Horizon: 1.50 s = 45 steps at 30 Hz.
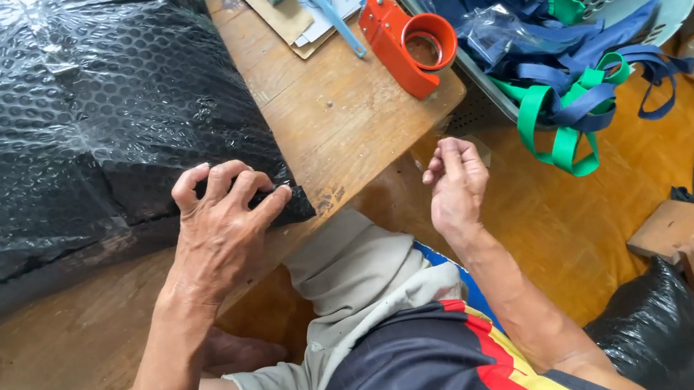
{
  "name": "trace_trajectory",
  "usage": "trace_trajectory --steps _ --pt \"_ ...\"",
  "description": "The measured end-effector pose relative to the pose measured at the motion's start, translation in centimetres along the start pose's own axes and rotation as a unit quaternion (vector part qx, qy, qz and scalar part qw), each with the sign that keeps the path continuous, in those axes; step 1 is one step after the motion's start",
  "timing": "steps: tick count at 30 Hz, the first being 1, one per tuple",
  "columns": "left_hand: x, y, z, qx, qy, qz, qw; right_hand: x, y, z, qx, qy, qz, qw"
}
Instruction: Sealing a large black bubble wrap bag using a tape dispenser and smoothing the tape by hand.
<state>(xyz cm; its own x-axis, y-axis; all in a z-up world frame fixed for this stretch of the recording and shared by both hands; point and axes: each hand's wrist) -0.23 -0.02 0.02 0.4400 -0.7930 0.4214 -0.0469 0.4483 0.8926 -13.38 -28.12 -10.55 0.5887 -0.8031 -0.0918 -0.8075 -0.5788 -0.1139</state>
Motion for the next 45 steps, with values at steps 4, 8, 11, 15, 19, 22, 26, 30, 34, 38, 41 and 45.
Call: trace_trajectory --steps 4,8,11,15,19,22,26,30,34,38,41,45 --pt "-0.3 -0.4 0.0 -0.004 0.017 -0.011 1.000 2.5 3.0 3.4 0.224 -0.309 0.069 0.922" --pt "0.0 -0.1 0.0 0.002 0.022 -0.022 1.000 4.6 3.0 6.3 0.361 -0.375 0.061 0.852" --pt "-0.2 -0.5 -0.1 -0.003 0.026 -0.022 0.999 5.8 3.1 7.2 0.385 -0.350 0.081 0.850" --pt "-0.2 -0.4 -0.1 -0.004 0.028 -0.025 0.999 5.6 3.3 5.4 0.360 -0.339 0.085 0.865" --pt "0.0 0.0 -0.1 -0.009 0.027 -0.005 1.000 3.4 2.4 0.7 0.298 -0.259 0.067 0.916" --pt "0.2 0.1 -0.2 -0.014 0.024 0.021 0.999 0.7 0.9 -2.4 0.209 -0.148 -0.019 0.967" --pt "-0.1 -0.3 -0.4 -0.022 0.030 0.069 0.997 -4.2 -3.5 -7.3 0.083 0.007 -0.248 0.965" --pt "-0.6 -0.9 -0.9 -0.020 0.041 0.089 0.995 -6.7 -6.4 -7.9 -0.044 0.108 -0.362 0.925" --pt "-0.8 -0.8 -1.4 -0.042 0.058 0.066 0.995 -7.9 -8.9 -7.9 -0.039 0.143 -0.439 0.886" --pt "-0.9 -0.9 -1.6 -0.062 0.067 0.062 0.994 -8.0 -10.0 -6.4 -0.078 0.140 -0.445 0.881" --pt "-1.0 -1.2 -1.7 -0.056 0.069 0.065 0.994 -7.6 -9.8 -3.4 -0.079 0.124 -0.422 0.894" --pt "-1.1 -1.4 -1.8 -0.061 0.068 0.067 0.994 -7.3 -10.7 -4.3 -0.081 0.108 -0.406 0.904"
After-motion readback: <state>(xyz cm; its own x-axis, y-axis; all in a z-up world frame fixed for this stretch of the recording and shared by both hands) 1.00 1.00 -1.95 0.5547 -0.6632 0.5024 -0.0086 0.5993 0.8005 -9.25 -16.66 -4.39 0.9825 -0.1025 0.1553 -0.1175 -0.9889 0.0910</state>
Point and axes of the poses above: each hand's wrist, its own x-axis towards the middle knuckle, its own y-axis out of the back of the hand, z = x × y, and after that the axes turned 3 degrees about -z, right-handed
